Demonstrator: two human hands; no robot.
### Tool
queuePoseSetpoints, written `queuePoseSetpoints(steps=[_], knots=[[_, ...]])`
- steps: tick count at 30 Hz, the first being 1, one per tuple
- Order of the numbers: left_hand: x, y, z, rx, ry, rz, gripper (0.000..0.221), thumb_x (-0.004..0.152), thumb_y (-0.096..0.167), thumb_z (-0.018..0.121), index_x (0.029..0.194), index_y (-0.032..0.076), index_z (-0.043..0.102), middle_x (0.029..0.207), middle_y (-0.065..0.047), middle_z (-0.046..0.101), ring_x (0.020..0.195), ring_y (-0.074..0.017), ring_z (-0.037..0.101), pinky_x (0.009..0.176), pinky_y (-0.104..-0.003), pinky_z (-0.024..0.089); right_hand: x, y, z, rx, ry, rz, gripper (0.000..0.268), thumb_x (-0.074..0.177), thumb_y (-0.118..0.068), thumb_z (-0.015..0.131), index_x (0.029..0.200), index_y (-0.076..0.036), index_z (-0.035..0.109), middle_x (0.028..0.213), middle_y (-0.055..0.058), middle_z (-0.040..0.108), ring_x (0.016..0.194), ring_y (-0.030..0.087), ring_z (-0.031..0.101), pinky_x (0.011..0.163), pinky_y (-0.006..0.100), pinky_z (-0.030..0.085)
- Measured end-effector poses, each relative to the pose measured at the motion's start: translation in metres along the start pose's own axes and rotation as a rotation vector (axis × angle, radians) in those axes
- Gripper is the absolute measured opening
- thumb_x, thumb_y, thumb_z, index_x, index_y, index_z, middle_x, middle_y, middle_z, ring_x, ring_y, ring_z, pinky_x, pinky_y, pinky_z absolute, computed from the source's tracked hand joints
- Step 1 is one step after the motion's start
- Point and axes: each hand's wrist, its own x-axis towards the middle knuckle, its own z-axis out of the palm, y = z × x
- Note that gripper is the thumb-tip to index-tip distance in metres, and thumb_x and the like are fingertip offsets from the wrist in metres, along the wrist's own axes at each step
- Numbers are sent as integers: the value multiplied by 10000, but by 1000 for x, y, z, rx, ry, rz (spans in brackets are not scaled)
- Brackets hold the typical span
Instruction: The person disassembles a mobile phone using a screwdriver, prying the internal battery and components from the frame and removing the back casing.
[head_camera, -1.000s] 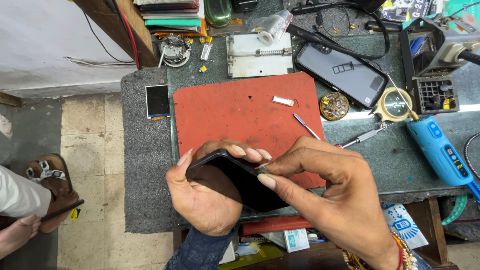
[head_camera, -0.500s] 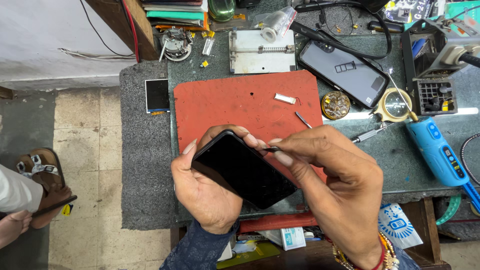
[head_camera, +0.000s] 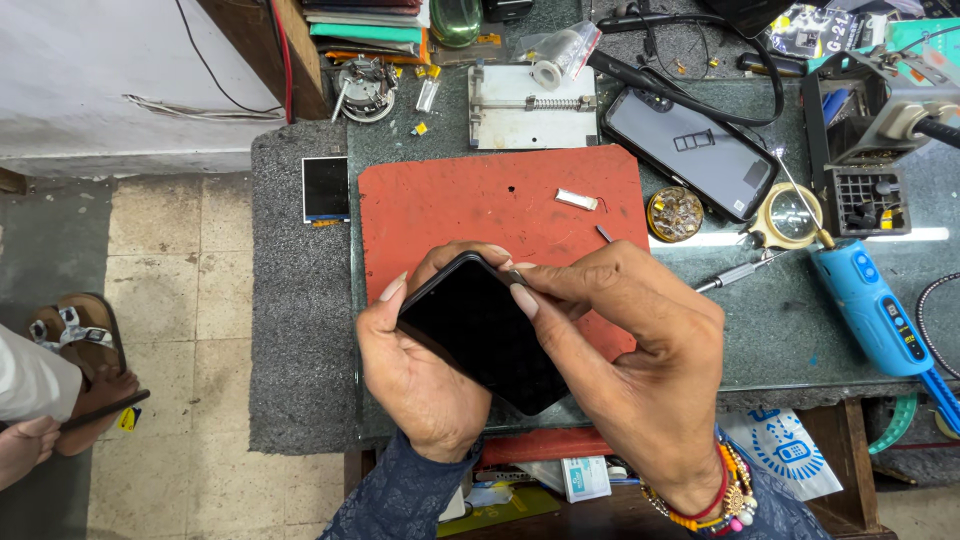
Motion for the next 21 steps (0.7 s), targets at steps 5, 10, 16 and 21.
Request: queuePoseSetpoints(steps=[5,10,16,21], knots=[[0,0,-1,23,-12,15,617,1024,394,272,1138,-94,631,1103,-186,674,1075,-277,618,1016,-407,487,1,1,1,-14,1,4,176,872,34,772,1045,4,765,894,71,734,794,126,720,736,245,560],[0,-1,-2,15,-4,13,619,1027,395,272,1148,-93,633,1111,-186,677,1071,-271,615,1012,-405,489,1,2,1,-7,-12,3,174,871,29,770,1042,2,764,894,68,733,795,122,720,736,243,561],[0,-2,-2,28,-4,13,618,1023,400,269,1147,-83,634,1120,-184,681,1077,-272,618,1016,-410,492,0,3,3,-5,1,23,172,877,21,776,1046,-4,767,882,64,726,788,119,719,726,237,564],[0,-2,-3,-2,-1,5,604,1021,394,270,1154,-76,626,1128,-189,681,1088,-277,622,1026,-421,495,0,3,4,14,12,31,153,894,16,769,1046,-6,764,888,62,725,799,116,729,725,235,587]])
